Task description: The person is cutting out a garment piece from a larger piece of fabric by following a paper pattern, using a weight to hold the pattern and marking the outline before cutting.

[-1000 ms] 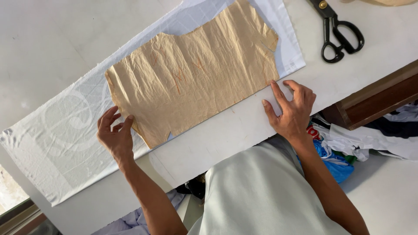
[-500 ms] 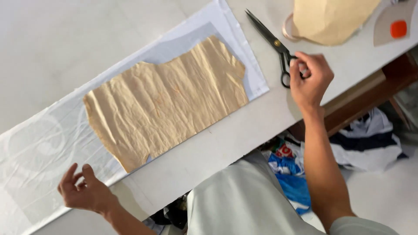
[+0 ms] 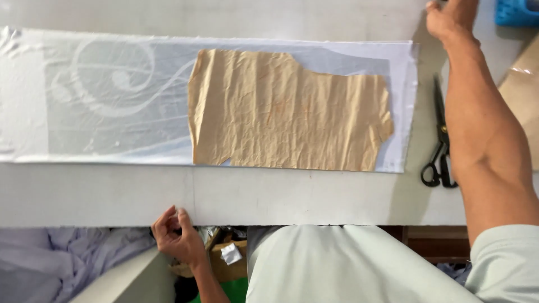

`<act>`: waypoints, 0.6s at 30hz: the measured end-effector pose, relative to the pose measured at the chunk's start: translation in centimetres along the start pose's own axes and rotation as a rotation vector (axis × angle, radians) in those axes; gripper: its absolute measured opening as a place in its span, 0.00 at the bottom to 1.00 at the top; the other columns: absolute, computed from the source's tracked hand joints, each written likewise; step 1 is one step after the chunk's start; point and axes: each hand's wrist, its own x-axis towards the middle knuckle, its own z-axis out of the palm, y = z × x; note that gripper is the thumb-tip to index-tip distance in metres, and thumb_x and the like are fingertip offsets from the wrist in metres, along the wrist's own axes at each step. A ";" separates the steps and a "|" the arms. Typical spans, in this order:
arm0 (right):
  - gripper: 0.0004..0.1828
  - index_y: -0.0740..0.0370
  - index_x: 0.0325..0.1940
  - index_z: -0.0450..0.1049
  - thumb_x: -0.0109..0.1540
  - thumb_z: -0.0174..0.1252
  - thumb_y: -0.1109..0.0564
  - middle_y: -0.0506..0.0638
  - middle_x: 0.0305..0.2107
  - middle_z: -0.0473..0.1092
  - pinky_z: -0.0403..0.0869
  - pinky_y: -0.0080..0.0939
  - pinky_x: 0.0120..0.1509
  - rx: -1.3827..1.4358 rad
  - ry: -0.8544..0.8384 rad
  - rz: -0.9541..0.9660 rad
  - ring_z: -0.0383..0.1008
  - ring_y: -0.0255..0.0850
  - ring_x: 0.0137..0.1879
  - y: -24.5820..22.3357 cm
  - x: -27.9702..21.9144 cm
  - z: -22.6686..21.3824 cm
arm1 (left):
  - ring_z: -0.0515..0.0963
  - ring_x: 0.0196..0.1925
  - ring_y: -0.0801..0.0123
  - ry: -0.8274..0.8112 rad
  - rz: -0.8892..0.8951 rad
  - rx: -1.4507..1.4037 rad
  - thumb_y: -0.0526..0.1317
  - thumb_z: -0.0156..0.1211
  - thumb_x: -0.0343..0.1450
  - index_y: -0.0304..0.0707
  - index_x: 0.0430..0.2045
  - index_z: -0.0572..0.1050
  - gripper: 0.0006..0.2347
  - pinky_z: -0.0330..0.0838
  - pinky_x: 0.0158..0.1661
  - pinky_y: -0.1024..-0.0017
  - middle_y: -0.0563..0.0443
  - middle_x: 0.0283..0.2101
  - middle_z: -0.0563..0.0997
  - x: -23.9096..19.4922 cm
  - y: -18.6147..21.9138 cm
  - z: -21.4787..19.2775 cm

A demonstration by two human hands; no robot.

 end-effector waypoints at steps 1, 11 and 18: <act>0.33 0.62 0.75 0.57 0.74 0.52 0.39 0.60 0.68 0.53 0.60 0.83 0.61 -0.005 -0.011 -0.025 0.53 0.57 0.73 1.9 2.5 2.0 | 0.71 0.35 0.71 0.022 -0.013 0.010 0.28 0.64 0.74 0.31 0.42 0.79 0.05 0.68 0.35 0.75 0.48 0.39 0.75 0.1 0.3 0.3; 0.12 0.67 0.49 0.83 0.67 0.81 0.65 0.55 0.44 0.78 0.77 0.42 0.46 0.186 0.454 -0.821 0.81 0.46 0.46 6.2 -3.8 1.9 | 0.66 0.26 0.71 0.176 0.238 0.155 0.37 0.68 0.75 0.38 0.27 0.79 0.07 0.66 0.31 0.71 0.53 0.31 0.78 2.4 -1.1 4.1; 0.08 0.58 0.35 0.82 0.62 0.76 0.65 0.50 0.31 0.75 0.75 0.45 0.44 0.233 0.219 -1.063 0.78 0.50 0.36 -6.0 -27.0 0.8 | 0.66 0.22 0.75 0.152 0.279 0.245 0.35 0.73 0.71 0.41 0.26 0.82 0.05 0.62 0.31 0.76 0.60 0.26 0.77 2.7 -2.9 3.5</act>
